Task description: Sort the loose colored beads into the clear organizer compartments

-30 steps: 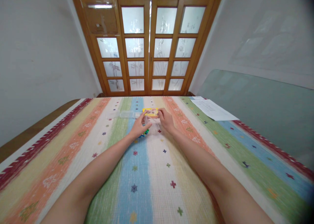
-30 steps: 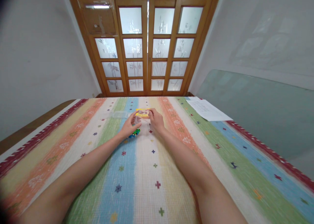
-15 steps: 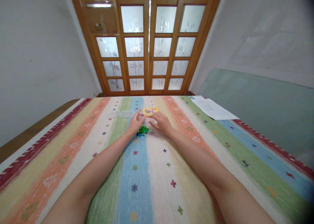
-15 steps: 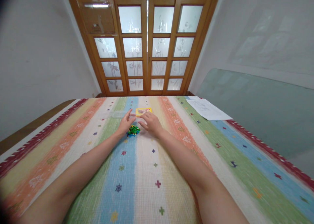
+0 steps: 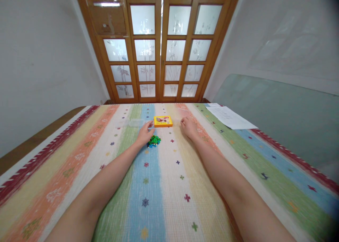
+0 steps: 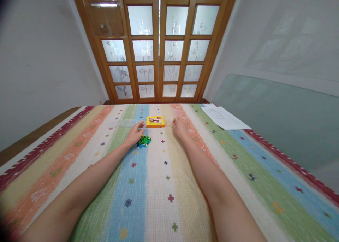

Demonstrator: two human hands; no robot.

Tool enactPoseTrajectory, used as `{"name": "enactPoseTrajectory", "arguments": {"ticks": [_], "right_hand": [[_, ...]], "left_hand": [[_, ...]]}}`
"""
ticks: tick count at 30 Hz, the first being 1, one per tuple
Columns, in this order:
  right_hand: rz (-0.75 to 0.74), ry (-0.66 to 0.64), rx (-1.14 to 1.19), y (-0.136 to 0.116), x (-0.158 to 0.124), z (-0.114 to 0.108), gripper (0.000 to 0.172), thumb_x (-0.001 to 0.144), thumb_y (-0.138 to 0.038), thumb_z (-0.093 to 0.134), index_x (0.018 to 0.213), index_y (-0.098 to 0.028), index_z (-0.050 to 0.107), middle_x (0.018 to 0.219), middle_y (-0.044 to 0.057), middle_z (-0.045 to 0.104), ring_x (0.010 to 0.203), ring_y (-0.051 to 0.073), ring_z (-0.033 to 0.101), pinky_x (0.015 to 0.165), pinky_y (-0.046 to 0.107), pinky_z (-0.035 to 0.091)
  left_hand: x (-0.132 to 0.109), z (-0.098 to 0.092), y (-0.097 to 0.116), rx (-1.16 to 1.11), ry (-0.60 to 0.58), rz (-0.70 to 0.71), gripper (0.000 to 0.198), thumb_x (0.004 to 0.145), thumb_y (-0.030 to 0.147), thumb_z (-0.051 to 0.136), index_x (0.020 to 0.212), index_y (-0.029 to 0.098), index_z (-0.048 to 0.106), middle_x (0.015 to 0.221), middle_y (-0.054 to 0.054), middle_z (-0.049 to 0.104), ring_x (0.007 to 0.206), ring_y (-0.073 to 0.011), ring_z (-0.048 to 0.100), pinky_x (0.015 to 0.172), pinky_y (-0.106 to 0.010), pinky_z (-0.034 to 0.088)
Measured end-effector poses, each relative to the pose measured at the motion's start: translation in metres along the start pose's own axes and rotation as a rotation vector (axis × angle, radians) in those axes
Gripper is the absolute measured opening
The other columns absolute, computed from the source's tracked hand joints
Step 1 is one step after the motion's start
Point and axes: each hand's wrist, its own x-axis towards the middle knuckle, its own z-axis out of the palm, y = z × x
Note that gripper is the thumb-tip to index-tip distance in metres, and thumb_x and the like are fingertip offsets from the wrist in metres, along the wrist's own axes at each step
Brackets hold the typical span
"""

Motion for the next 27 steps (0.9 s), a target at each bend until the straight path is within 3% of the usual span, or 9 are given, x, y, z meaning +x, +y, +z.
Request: {"name": "enactPoseTrajectory", "arguments": {"ticks": [2,6,11,15,23,27], "right_hand": [[0.041,-0.100,-0.034,0.016,0.002,0.001,0.019,0.094,-0.015,0.051,0.097,-0.016,0.070,0.111,0.013,0.069,0.100,0.024,0.061,0.086,0.030,0.044],[-0.019,-0.243,-0.036,0.031,0.003,0.001,0.024,0.086,-0.008,0.054,0.101,-0.015,0.072,0.110,0.011,0.073,0.099,0.022,0.063,0.084,0.028,0.043],[-0.078,-0.245,-0.039,0.030,0.003,-0.002,0.021,0.091,-0.020,0.056,0.098,-0.015,0.075,0.110,0.011,0.074,0.100,0.022,0.063,0.088,0.027,0.044],[-0.054,-0.208,-0.040,0.029,0.003,-0.002,0.035,0.101,-0.031,0.046,0.094,-0.014,0.077,0.106,0.012,0.075,0.095,0.021,0.064,0.086,0.028,0.045],[-0.096,-0.186,-0.077,0.028,0.004,-0.002,0.030,0.101,-0.028,0.049,0.096,-0.016,0.075,0.111,0.013,0.073,0.101,0.022,0.064,0.091,0.031,0.046],[-0.102,-0.036,-0.086,0.011,0.002,-0.006,0.030,0.103,-0.030,0.048,0.095,-0.017,0.074,0.107,0.013,0.072,0.102,0.024,0.064,0.092,0.034,0.047]], "left_hand": [[-0.001,-0.003,-0.001,0.079,0.005,0.021,0.054,0.091,0.024,0.062,0.145,0.020,0.057,0.130,-0.012,0.068,0.119,-0.0251,0.065,0.107,-0.045,0.052],[-0.003,-0.006,0.000,0.211,-0.028,0.035,0.061,0.091,0.022,0.060,0.151,0.018,0.050,0.130,-0.012,0.069,0.120,-0.0255,0.065,0.111,-0.046,0.049],[-0.006,-0.006,0.003,0.325,-0.106,0.097,0.067,0.089,0.023,0.060,0.155,0.017,0.045,0.136,-0.013,0.067,0.127,-0.0270,0.061,0.117,-0.047,0.043],[-0.007,-0.004,0.003,0.318,-0.146,0.127,0.070,0.087,0.025,0.064,0.154,0.016,0.046,0.146,-0.015,0.061,0.135,-0.0296,0.056,0.121,-0.048,0.038],[-0.005,-0.002,-0.001,0.194,-0.129,0.083,0.065,0.085,0.027,0.068,0.148,0.019,0.055,0.145,-0.013,0.062,0.135,-0.0309,0.057,0.121,-0.050,0.037],[-0.003,-0.002,-0.002,0.148,-0.123,0.022,0.064,0.087,0.027,0.066,0.149,0.019,0.054,0.140,-0.013,0.066,0.131,-0.0309,0.060,0.119,-0.050,0.040]]}}
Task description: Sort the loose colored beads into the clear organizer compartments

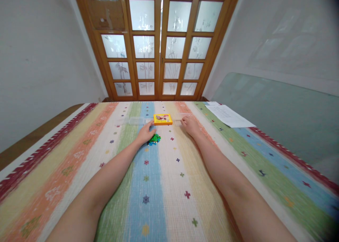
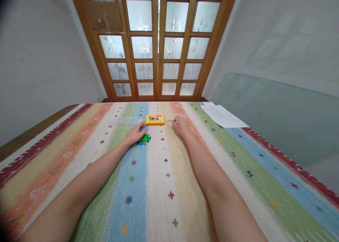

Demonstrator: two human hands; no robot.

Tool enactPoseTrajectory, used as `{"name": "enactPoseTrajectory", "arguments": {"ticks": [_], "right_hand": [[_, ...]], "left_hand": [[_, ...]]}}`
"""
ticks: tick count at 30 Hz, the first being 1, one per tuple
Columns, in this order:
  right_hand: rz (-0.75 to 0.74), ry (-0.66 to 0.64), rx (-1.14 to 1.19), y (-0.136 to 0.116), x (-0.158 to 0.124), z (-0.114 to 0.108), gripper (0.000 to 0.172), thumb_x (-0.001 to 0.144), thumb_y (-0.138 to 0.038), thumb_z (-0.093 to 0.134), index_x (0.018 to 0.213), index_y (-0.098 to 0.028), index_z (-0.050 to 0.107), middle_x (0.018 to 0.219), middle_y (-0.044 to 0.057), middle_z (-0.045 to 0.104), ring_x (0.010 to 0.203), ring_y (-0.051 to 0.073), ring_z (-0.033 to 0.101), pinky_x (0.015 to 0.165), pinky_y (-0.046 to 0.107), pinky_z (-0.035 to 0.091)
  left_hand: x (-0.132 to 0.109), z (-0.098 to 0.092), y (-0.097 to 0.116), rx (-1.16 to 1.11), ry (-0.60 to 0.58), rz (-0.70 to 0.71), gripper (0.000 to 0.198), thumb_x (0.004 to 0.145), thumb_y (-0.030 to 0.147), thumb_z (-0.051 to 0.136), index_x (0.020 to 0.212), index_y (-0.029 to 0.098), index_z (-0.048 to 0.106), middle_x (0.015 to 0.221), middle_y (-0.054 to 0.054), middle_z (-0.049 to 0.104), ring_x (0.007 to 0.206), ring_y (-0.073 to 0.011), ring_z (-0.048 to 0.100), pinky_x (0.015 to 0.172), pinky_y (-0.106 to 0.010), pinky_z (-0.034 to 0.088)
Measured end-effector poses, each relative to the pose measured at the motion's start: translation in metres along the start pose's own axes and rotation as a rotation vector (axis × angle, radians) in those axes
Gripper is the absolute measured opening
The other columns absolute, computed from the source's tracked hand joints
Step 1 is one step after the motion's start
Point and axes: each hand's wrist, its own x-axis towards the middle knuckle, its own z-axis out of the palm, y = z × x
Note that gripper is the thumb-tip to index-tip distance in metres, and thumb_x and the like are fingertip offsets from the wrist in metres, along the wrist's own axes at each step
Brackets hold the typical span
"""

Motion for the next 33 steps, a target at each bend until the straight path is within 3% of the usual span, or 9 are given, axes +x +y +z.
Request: {"name": "enactPoseTrajectory", "arguments": {"ticks": [2,6,10,13,19,23,26,29,33], "right_hand": [[-0.055,0.068,0.007,-0.016,0.000,-0.001,0.030,0.104,-0.032,0.048,0.096,-0.017,0.073,0.105,0.013,0.072,0.103,0.026,0.063,0.095,0.036,0.046],[-0.274,0.006,0.075,-0.056,0.004,0.006,0.025,0.101,-0.029,0.055,0.118,-0.019,0.070,0.121,0.012,0.070,0.112,0.025,0.062,0.100,0.038,0.047],[-0.369,-0.062,0.066,-0.080,0.023,0.020,0.051,0.094,-0.028,0.067,0.144,-0.022,0.056,0.148,0.015,0.056,0.134,0.027,0.053,0.113,0.043,0.041],[-0.346,-0.150,0.007,-0.081,0.040,0.026,0.058,0.091,-0.031,0.071,0.146,-0.022,0.055,0.152,0.017,0.053,0.137,0.029,0.052,0.114,0.044,0.041],[-0.407,-0.245,-0.016,-0.067,0.051,0.030,0.051,0.098,-0.034,0.065,0.147,-0.024,0.056,0.140,0.014,0.065,0.125,0.025,0.063,0.107,0.036,0.046],[-0.427,-0.269,0.001,-0.061,0.056,0.021,0.047,0.099,-0.034,0.062,0.146,-0.027,0.059,0.138,0.011,0.067,0.121,0.025,0.066,0.102,0.034,0.047],[-0.398,-0.292,0.017,-0.061,0.065,0.008,0.036,0.099,-0.035,0.063,0.134,-0.029,0.068,0.124,0.009,0.074,0.111,0.025,0.068,0.096,0.033,0.048],[-0.358,-0.223,-0.002,-0.065,0.076,-0.004,0.024,0.100,-0.034,0.061,0.116,-0.023,0.075,0.112,0.011,0.074,0.107,0.026,0.066,0.094,0.034,0.046],[-0.200,0.037,-0.064,-0.070,0.089,-0.013,0.024,0.102,-0.024,0.053,0.113,-0.015,0.073,0.116,0.019,0.067,0.110,0.030,0.060,0.093,0.038,0.045]], "left_hand": [[0.000,0.000,-0.001,-0.008,-0.003,-0.009,0.063,0.088,0.027,0.066,0.149,0.019,0.055,0.140,-0.013,0.066,0.130,-0.0315,0.061,0.118,-0.051,0.041],[0.000,0.002,-0.001,-0.035,-0.003,-0.009,0.062,0.089,0.027,0.065,0.149,0.019,0.054,0.140,-0.013,0.066,0.130,-0.0304,0.062,0.118,-0.050,0.041],[-0.001,0.002,0.000,-0.057,0.006,-0.022,0.062,0.088,0.026,0.066,0.148,0.019,0.054,0.139,-0.013,0.067,0.129,-0.0292,0.062,0.119,-0.050,0.040],[-0.002,0.001,0.002,-0.061,0.002,-0.029,0.061,0.089,0.027,0.066,0.148,0.019,0.054,0.138,-0.013,0.067,0.130,-0.0292,0.062,0.120,-0.051,0.039],[-0.003,-0.002,0.008,-0.051,-0.004,-0.024,0.062,0.088,0.026,0.067,0.149,0.020,0.054,0.140,-0.012,0.066,0.133,-0.0304,0.060,0.120,-0.051,0.039],[-0.003,-0.001,0.008,-0.063,-0.016,-0.008,0.063,0.088,0.025,0.066,0.150,0.021,0.053,0.140,-0.011,0.066,0.132,-0.0300,0.060,0.120,-0.052,0.040],[-0.002,0.000,0.008,-0.024,-0.022,0.029,0.063,0.087,0.024,0.066,0.149,0.021,0.054,0.145,-0.012,0.063,0.134,-0.0302,0.058,0.121,-0.051,0.038],[-0.003,0.001,0.007,0.037,-0.041,0.077,0.057,0.088,0.026,0.065,0.145,0.020,0.059,0.148,-0.013,0.060,0.137,-0.0307,0.056,0.123,-0.050,0.036],[-0.003,0.002,0.005,0.099,-0.092,0.141,0.045,0.092,0.032,0.063,0.135,0.020,0.066,0.145,-0.012,0.063,0.138,-0.0294,0.055,0.124,-0.048,0.035]]}}
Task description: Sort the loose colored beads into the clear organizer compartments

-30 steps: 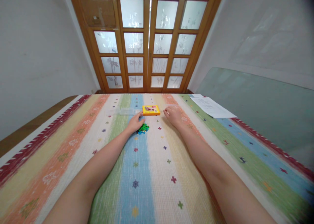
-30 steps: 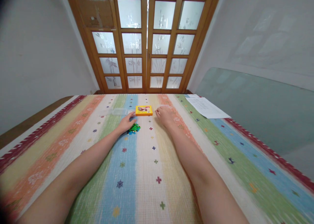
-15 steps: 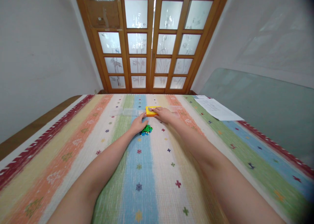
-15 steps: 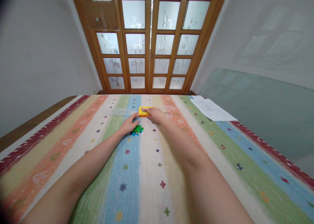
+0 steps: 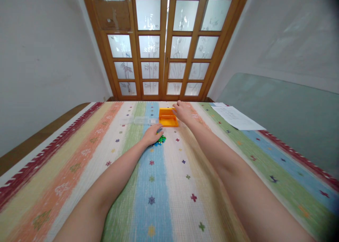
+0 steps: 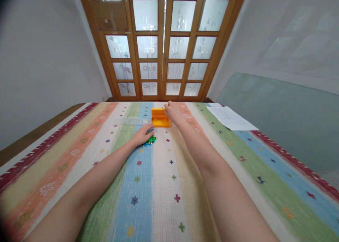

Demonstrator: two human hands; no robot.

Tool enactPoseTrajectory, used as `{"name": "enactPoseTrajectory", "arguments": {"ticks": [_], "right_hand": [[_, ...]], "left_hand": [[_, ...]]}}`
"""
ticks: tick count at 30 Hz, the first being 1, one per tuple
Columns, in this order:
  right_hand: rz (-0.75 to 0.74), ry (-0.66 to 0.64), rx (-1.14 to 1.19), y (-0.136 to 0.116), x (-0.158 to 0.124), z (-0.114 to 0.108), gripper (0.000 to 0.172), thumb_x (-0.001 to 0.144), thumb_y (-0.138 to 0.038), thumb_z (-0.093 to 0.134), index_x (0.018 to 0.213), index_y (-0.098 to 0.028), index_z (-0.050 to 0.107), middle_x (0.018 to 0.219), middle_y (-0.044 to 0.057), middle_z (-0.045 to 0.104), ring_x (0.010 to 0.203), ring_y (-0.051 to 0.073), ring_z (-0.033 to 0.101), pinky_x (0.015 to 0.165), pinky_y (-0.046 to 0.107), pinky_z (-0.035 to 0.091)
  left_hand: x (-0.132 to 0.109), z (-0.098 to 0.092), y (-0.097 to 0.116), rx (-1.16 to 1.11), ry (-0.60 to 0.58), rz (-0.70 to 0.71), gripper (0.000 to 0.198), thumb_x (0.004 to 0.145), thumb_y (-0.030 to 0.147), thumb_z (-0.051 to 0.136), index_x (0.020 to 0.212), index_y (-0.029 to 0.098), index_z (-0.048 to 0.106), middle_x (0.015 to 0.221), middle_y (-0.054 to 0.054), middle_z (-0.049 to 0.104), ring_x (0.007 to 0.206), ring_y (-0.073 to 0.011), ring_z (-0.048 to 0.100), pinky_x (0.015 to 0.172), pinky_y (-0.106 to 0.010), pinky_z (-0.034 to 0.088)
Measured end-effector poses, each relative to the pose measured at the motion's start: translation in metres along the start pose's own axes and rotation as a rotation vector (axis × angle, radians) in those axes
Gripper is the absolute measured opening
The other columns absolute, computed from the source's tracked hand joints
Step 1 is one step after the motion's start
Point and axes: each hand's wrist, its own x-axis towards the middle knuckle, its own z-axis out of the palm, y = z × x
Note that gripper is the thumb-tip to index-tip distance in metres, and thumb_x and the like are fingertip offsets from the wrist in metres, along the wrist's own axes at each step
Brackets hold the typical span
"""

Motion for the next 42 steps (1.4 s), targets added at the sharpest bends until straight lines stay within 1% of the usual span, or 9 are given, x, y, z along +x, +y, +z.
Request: {"name": "enactPoseTrajectory", "arguments": {"ticks": [2,4,9,14,19,23,32,38,42], "right_hand": [[0.096,0.076,-0.011,0.000,0.004,0.000,0.027,0.101,-0.016,0.049,0.118,-0.014,0.070,0.119,0.020,0.065,0.109,0.031,0.059,0.090,0.038,0.044],[0.155,0.072,0.002,0.000,0.005,0.002,0.032,0.100,-0.011,0.047,0.123,-0.015,0.068,0.120,0.019,0.066,0.106,0.030,0.061,0.088,0.037,0.044],[0.044,-0.039,0.068,-0.001,-0.007,0.002,0.028,0.101,-0.018,0.047,0.115,-0.017,0.071,0.113,0.014,0.072,0.102,0.027,0.063,0.085,0.035,0.045],[0.025,0.002,0.095,0.007,-0.048,-0.004,0.027,0.100,-0.023,0.047,0.109,-0.018,0.072,0.107,0.011,0.073,0.100,0.026,0.063,0.087,0.034,0.045],[0.070,-0.108,0.029,0.032,-0.097,-0.004,0.025,0.095,-0.022,0.053,0.106,-0.018,0.075,0.109,0.014,0.073,0.107,0.028,0.062,0.094,0.037,0.044],[0.102,-0.201,0.039,0.044,-0.116,0.002,0.028,0.098,-0.025,0.054,0.115,-0.017,0.074,0.117,0.016,0.072,0.109,0.029,0.063,0.095,0.038,0.045],[0.091,-0.194,0.052,0.029,-0.103,0.018,0.027,0.100,-0.022,0.051,0.107,-0.019,0.076,0.108,0.011,0.072,0.101,0.023,0.064,0.088,0.030,0.044],[0.059,-0.179,0.070,0.018,-0.099,0.017,0.023,0.100,-0.025,0.055,0.106,-0.020,0.076,0.107,0.011,0.071,0.102,0.024,0.063,0.088,0.030,0.043],[0.074,-0.189,0.082,0.013,-0.096,0.017,0.023,0.101,-0.032,0.057,0.104,-0.019,0.075,0.104,0.011,0.071,0.098,0.023,0.062,0.086,0.030,0.042]], "left_hand": [[0.000,0.000,0.000,0.010,-0.006,0.007,0.043,0.093,0.033,0.063,0.133,0.020,0.067,0.145,-0.012,0.063,0.138,-0.0285,0.054,0.124,-0.047,0.034],[0.000,0.000,-0.001,0.008,-0.010,0.016,0.041,0.093,0.034,0.062,0.132,0.020,0.068,0.144,-0.012,0.063,0.138,-0.0287,0.054,0.124,-0.048,0.034],[-0.002,-0.001,0.002,0.010,-0.009,0.030,0.038,0.094,0.035,0.060,0.126,0.016,0.072,0.145,-0.016,0.062,0.138,-0.0316,0.054,0.124,-0.050,0.034],[-0.002,-0.001,0.005,0.034,-0.021,0.013,0.035,0.096,0.035,0.059,0.123,0.017,0.073,0.145,-0.014,0.062,0.137,-0.0308,0.054,0.123,-0.048,0.035],[-0.001,0.000,0.005,0.014,-0.002,-0.014,0.031,0.095,0.033,0.061,0.120,0.020,0.074,0.144,-0.012,0.062,0.137,-0.0293,0.054,0.123,-0.046,0.035],[0.000,0.001,0.004,0.022,-0.001,-0.006,0.032,0.095,0.034,0.061,0.120,0.018,0.074,0.144,-0.013,0.062,0.137,-0.0306,0.055,0.123,-0.047,0.036],[-0.001,-0.003,0.007,0.151,-0.074,-0.035,0.038,0.100,0.039,0.054,0.127,0.020,0.072,0.150,-0.010,0.059,0.141,-0.0253,0.054,0.124,-0.041,0.036],[-0.002,0.000,0.006,0.171,-0.113,-0.021,0.043,0.101,0.043,0.051,0.133,0.019,0.068,0.156,-0.011,0.054,0.146,-0.0259,0.049,0.126,-0.041,0.033],[-0.002,-0.001,0.008,0.161,-0.063,-0.003,0.043,0.101,0.042,0.051,0.133,0.018,0.068,0.153,-0.012,0.057,0.143,-0.0257,0.052,0.124,-0.041,0.035]]}}
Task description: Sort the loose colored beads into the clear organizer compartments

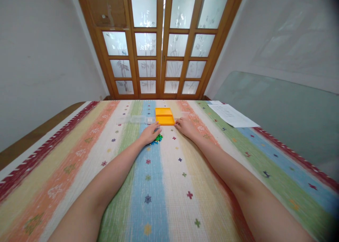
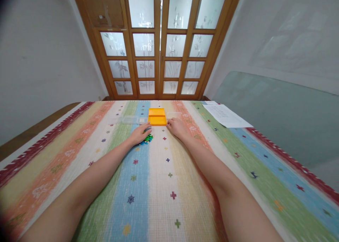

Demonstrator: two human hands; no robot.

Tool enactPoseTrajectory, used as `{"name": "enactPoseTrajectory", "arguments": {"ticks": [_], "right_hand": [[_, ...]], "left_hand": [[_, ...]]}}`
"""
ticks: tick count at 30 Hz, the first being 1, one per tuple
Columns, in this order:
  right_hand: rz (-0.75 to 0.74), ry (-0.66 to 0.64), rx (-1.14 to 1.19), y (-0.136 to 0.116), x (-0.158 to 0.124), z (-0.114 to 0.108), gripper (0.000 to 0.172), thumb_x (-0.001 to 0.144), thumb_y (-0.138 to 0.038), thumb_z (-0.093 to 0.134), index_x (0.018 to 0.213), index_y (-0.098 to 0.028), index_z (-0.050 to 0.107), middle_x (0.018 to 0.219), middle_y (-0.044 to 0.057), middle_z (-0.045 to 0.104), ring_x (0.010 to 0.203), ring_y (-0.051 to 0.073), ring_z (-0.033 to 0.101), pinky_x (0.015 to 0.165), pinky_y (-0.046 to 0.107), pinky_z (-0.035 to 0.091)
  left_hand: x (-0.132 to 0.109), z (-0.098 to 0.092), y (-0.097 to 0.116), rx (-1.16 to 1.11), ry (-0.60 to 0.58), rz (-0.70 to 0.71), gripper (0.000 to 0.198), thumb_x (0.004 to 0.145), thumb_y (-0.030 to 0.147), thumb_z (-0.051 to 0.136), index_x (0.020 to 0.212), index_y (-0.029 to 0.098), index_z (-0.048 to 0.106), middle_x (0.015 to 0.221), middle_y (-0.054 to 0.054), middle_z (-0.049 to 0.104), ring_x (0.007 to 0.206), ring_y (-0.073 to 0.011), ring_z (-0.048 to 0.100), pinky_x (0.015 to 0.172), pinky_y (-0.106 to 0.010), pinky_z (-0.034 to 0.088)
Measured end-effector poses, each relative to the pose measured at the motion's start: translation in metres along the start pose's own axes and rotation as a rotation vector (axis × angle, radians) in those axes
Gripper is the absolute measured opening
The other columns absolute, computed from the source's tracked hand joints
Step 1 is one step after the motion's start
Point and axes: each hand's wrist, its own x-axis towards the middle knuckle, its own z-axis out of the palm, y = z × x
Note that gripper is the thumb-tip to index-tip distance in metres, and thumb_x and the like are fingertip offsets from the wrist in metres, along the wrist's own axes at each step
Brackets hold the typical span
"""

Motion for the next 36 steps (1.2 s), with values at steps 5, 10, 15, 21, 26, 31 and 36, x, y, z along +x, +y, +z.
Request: {"name": "enactPoseTrajectory", "arguments": {"ticks": [5,10,15,21,26,31,36], "right_hand": [[-0.036,0.021,-0.031,0.000,0.003,0.003,0.023,0.102,-0.030,0.056,0.096,-0.019,0.075,0.099,0.010,0.072,0.093,0.023,0.062,0.083,0.030,0.041],[-0.054,0.043,-0.032,0.001,0.003,0.006,0.023,0.102,-0.029,0.056,0.096,-0.019,0.075,0.099,0.010,0.072,0.094,0.023,0.062,0.085,0.030,0.041],[-0.030,0.044,-0.066,0.000,0.002,0.009,0.023,0.103,-0.030,0.056,0.098,-0.019,0.075,0.100,0.010,0.072,0.097,0.024,0.062,0.085,0.032,0.041],[-0.007,0.034,-0.075,-0.001,0.002,0.010,0.024,0.103,-0.030,0.054,0.103,-0.019,0.075,0.105,0.012,0.072,0.102,0.024,0.061,0.089,0.033,0.040],[-0.016,0.031,-0.071,0.000,0.002,0.010,0.025,0.104,-0.030,0.053,0.102,-0.019,0.075,0.107,0.011,0.071,0.101,0.024,0.060,0.090,0.032,0.040],[-0.009,0.038,-0.056,0.000,0.002,0.011,0.025,0.104,-0.031,0.053,0.102,-0.019,0.075,0.106,0.012,0.071,0.101,0.024,0.059,0.090,0.033,0.039],[-0.014,0.050,-0.037,-0.001,-0.001,0.007,0.025,0.103,-0.032,0.053,0.104,-0.019,0.075,0.106,0.012,0.070,0.103,0.025,0.059,0.091,0.034,0.042]], "left_hand": [[0.001,-0.002,0.003,0.015,0.034,-0.035,0.038,0.102,0.038,0.049,0.127,0.019,0.071,0.134,-0.010,0.071,0.127,-0.0269,0.065,0.114,-0.042,0.046],[0.001,0.000,0.002,0.049,0.039,-0.040,0.036,0.101,0.038,0.051,0.123,0.020,0.073,0.130,-0.010,0.073,0.123,-0.0283,0.066,0.113,-0.044,0.047],[0.000,0.001,-0.001,0.061,0.074,-0.062,0.033,0.101,0.037,0.052,0.119,0.022,0.075,0.126,-0.009,0.074,0.120,-0.0281,0.068,0.108,-0.043,0.049],[0.000,-0.003,0.003,0.082,0.074,-0.096,0.032,0.101,0.037,0.052,0.118,0.023,0.075,0.124,-0.009,0.075,0.119,-0.0277,0.068,0.108,-0.043,0.049],[0.000,-0.004,0.004,0.100,0.063,-0.091,0.032,0.100,0.037,0.052,0.117,0.023,0.075,0.125,-0.008,0.075,0.120,-0.0271,0.067,0.109,-0.042,0.048],[0.000,-0.001,0.000,0.105,0.065,-0.069,0.033,0.100,0.038,0.051,0.116,0.022,0.075,0.125,-0.008,0.074,0.121,-0.0261,0.065,0.112,-0.042,0.046],[0.002,-0.006,-0.004,0.083,0.127,-0.043,0.029,0.100,0.035,0.051,0.111,0.024,0.076,0.119,-0.009,0.075,0.118,-0.0275,0.065,0.110,-0.046,0.046]]}}
